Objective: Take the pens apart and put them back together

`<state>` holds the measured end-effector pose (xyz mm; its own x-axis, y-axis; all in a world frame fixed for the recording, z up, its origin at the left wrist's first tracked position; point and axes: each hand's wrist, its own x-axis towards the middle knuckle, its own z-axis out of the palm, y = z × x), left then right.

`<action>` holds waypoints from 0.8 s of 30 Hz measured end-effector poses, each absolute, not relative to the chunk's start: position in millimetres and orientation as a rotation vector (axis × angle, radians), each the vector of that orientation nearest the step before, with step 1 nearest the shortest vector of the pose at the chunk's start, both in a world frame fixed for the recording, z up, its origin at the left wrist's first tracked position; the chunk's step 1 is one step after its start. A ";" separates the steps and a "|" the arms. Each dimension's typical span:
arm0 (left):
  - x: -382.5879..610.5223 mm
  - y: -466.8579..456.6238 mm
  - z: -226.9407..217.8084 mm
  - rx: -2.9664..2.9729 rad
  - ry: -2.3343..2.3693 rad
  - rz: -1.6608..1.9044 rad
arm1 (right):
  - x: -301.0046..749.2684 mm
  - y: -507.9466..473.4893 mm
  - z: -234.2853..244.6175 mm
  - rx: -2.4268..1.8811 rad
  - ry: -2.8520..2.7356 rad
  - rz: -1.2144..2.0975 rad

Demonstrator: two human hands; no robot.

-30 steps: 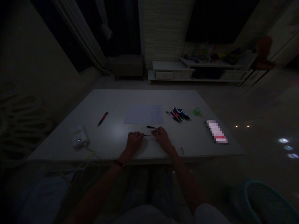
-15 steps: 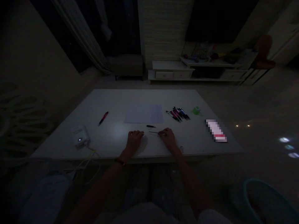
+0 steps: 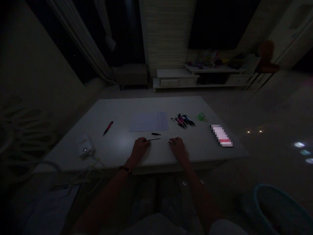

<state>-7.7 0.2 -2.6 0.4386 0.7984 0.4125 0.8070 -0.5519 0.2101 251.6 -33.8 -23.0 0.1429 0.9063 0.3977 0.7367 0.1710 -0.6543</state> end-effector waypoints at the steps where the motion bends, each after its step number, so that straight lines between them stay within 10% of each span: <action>1: -7.0 0.7 -2.0 -2.644 -1.486 -0.749 | 257.0 -39.6 -23.9 -1.617 -1.614 0.228; 24: -151.3 -66.8 -45.2 -1.926 -1.917 -1.050 | 363.9 -126.0 -59.5 -2.198 -1.569 -0.348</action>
